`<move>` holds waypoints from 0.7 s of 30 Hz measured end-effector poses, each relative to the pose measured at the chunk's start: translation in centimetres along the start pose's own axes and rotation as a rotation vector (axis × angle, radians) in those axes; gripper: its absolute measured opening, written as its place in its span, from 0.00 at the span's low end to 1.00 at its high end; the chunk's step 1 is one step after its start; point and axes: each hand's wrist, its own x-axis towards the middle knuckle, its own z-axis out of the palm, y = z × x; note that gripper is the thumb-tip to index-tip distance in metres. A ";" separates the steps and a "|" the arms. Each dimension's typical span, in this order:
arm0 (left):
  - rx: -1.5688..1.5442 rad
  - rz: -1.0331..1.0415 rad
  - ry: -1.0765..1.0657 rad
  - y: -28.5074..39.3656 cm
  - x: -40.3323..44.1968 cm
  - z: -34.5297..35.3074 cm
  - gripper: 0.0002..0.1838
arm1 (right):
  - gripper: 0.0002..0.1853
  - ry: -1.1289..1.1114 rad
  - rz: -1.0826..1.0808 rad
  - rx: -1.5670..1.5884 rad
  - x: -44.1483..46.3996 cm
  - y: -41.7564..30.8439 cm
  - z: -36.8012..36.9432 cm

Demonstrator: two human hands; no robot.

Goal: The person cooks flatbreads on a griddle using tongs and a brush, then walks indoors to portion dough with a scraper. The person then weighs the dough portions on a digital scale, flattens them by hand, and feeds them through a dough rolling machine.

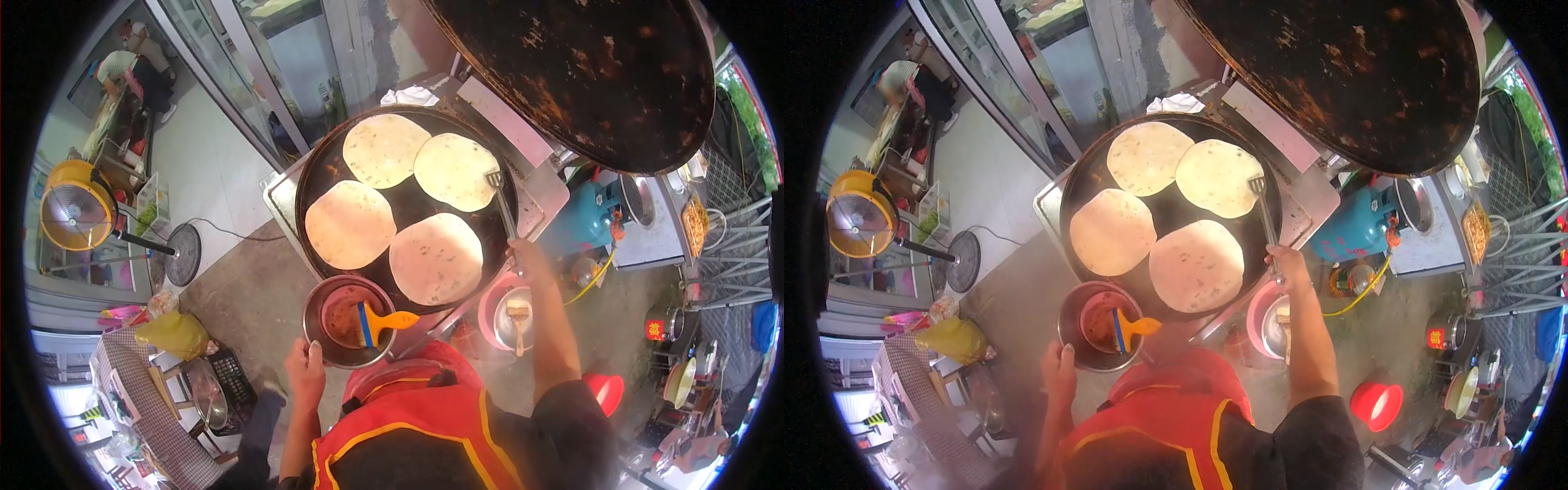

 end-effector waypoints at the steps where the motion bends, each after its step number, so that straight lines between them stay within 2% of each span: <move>1: 0.019 0.006 -0.001 0.0 0.1 0.0 0.10 | 0.08 0.002 0.016 0.042 -1.0 -1.1 -0.1; 2: 0.037 0.011 0.000 0.0 0.1 0.0 0.10 | 0.08 0.003 0.030 0.083 -1.6 -1.8 -0.1; 5: -0.027 -0.047 0.001 0.2 0.0 0.1 0.10 | 0.08 -0.063 -0.073 -0.053 -0.5 -1.5 -2.0; 7: 0.004 -0.030 0.009 0.7 -0.1 0.1 0.10 | 0.08 -0.145 -0.545 -0.145 0.5 -0.3 -2.5; 9: 0.039 -0.016 -0.001 0.8 -0.2 -0.1 0.10 | 0.09 -0.159 -0.540 -0.111 0.8 0.1 -2.8; 11: 0.080 -0.001 -0.035 0.6 -0.2 -0.5 0.10 | 0.09 -0.095 -0.052 0.047 0.5 0.0 -2.8; 14: 0.134 0.005 -0.041 0.5 -0.2 -0.5 0.11 | 0.08 -0.067 -0.099 -0.228 -0.5 2.8 -3.6; 17: 0.037 0.006 -0.032 1.4 -0.5 -0.3 0.11 | 0.09 0.003 -0.098 -0.108 -2.8 2.5 -2.4; 20: 0.109 0.002 -0.049 0.1 -0.5 -0.4 0.10 | 0.11 -0.086 -0.175 0.025 -3.3 2.9 -2.8; 21: 0.112 0.013 -0.049 0.2 -0.5 -0.6 0.10 | 0.11 -0.090 -0.205 -0.057 -3.0 3.3 -3.1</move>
